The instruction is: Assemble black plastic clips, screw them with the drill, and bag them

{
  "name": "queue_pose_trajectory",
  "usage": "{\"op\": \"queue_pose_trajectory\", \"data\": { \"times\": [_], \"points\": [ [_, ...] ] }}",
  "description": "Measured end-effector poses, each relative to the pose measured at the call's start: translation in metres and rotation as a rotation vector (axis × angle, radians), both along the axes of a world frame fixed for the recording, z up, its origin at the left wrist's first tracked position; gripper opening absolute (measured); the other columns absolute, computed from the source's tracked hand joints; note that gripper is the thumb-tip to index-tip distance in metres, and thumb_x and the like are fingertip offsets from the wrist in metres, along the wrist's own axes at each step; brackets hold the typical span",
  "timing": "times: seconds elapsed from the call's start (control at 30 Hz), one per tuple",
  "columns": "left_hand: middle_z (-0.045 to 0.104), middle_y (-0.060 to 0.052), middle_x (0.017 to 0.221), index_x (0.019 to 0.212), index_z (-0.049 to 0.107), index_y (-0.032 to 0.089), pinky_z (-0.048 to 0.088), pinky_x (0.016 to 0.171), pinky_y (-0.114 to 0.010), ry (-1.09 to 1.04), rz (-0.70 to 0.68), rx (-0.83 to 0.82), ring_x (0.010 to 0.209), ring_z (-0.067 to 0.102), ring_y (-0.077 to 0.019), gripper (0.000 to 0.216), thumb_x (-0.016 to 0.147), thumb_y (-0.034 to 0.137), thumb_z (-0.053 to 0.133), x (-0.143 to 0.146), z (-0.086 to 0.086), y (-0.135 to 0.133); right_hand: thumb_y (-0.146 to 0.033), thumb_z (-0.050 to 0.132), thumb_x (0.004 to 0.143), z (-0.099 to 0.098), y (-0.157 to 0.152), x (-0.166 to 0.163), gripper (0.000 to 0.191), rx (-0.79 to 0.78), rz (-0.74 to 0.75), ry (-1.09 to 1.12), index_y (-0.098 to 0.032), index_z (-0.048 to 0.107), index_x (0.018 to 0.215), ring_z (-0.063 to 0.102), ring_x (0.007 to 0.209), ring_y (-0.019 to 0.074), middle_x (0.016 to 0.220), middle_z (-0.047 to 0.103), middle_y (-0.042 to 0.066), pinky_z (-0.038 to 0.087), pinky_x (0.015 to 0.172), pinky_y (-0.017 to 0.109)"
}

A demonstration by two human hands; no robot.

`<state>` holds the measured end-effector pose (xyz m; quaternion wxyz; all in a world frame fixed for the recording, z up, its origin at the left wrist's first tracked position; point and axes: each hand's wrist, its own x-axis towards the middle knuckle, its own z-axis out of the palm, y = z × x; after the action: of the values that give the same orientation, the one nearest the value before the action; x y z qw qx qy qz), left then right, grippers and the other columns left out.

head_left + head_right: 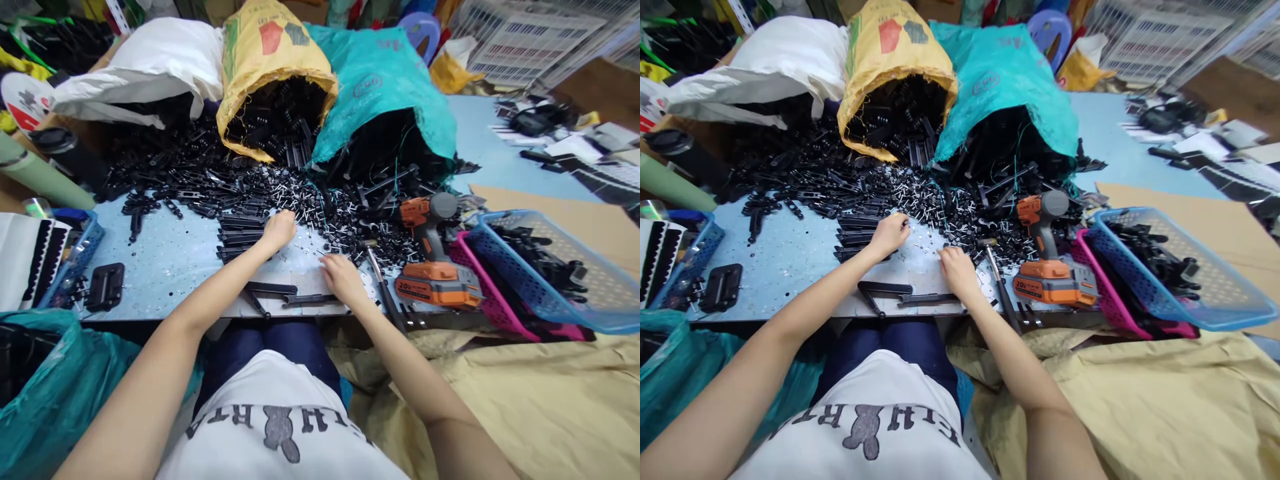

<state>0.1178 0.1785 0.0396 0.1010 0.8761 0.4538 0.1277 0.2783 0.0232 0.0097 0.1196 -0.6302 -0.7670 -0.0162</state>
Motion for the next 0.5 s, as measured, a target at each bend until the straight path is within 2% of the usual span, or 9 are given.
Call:
{"op": "queue_pose_trajectory", "data": {
  "times": [0.07, 0.13, 0.27, 0.37, 0.43, 0.5],
  "points": [
    [0.065, -0.008, 0.098, 0.101, 0.062, 0.015, 0.047, 0.081, -0.029, -0.257, 0.017, 0.015, 0.088, 0.062, -0.0177, 0.023, 0.083, 0.017, 0.048, -0.031, -0.001, -0.026, -0.016, 0.04, 0.089, 0.004, 0.024, 0.007, 0.028, -0.019, -0.1, -0.087, -0.014, 0.059, 0.11, 0.049, 0.097, 0.025, 0.108, 0.061, 0.013, 0.04, 0.075, 0.034],
    [0.067, -0.006, 0.095, 0.1, 0.062, 0.016, 0.049, 0.08, -0.028, -0.519, 0.109, -0.028, 0.082, 0.063, -0.0156, 0.022, 0.083, 0.022, 0.05, -0.068, -0.006, -0.054, -0.008, 0.04, 0.085, 0.006, 0.046, 0.013, 0.029, -0.091, -0.137, -0.166, -0.012, 0.061, 0.104, 0.05, 0.092, 0.0256, 0.1, 0.063, 0.015, 0.039, 0.071, 0.033],
    [0.069, -0.007, 0.088, 0.1, 0.062, 0.014, 0.053, 0.076, -0.029, -0.861, 0.362, -0.317, 0.078, 0.067, -0.0159, 0.028, 0.08, 0.032, 0.054, -0.131, -0.028, -0.102, -0.002, 0.041, 0.078, 0.01, 0.073, 0.015, 0.026, -0.22, -0.105, -0.252, -0.01, 0.065, 0.087, 0.053, 0.086, 0.0249, 0.087, 0.064, 0.016, 0.038, 0.067, 0.031],
    [0.07, -0.007, 0.084, 0.097, 0.063, 0.012, 0.054, 0.077, -0.03, -0.917, 0.436, -0.436, 0.078, 0.068, -0.0173, 0.031, 0.077, 0.034, 0.057, -0.15, -0.041, -0.122, -0.008, 0.048, 0.076, 0.017, 0.075, 0.009, 0.023, -0.175, -0.076, -0.158, -0.012, 0.065, 0.09, 0.054, 0.087, 0.0234, 0.09, 0.063, 0.014, 0.04, 0.069, 0.03],
    [0.07, -0.007, 0.084, 0.097, 0.063, 0.013, 0.054, 0.076, -0.031, -0.867, 0.433, -0.41, 0.077, 0.068, -0.0175, 0.029, 0.077, 0.034, 0.057, -0.151, -0.043, -0.127, -0.012, 0.051, 0.074, 0.022, 0.068, 0.0, 0.024, -0.11, -0.043, 0.011, -0.014, 0.065, 0.093, 0.056, 0.086, 0.0216, 0.091, 0.063, 0.011, 0.043, 0.072, 0.03],
    [0.07, -0.007, 0.086, 0.097, 0.064, 0.015, 0.054, 0.076, -0.031, -0.766, 0.392, -0.311, 0.075, 0.067, -0.0172, 0.027, 0.079, 0.032, 0.056, -0.151, -0.04, -0.129, -0.015, 0.052, 0.072, 0.027, 0.056, -0.011, 0.023, -0.074, 0.0, 0.244, -0.015, 0.065, 0.091, 0.058, 0.08, 0.0186, 0.088, 0.064, 0.008, 0.046, 0.073, 0.03]
  ]
}}
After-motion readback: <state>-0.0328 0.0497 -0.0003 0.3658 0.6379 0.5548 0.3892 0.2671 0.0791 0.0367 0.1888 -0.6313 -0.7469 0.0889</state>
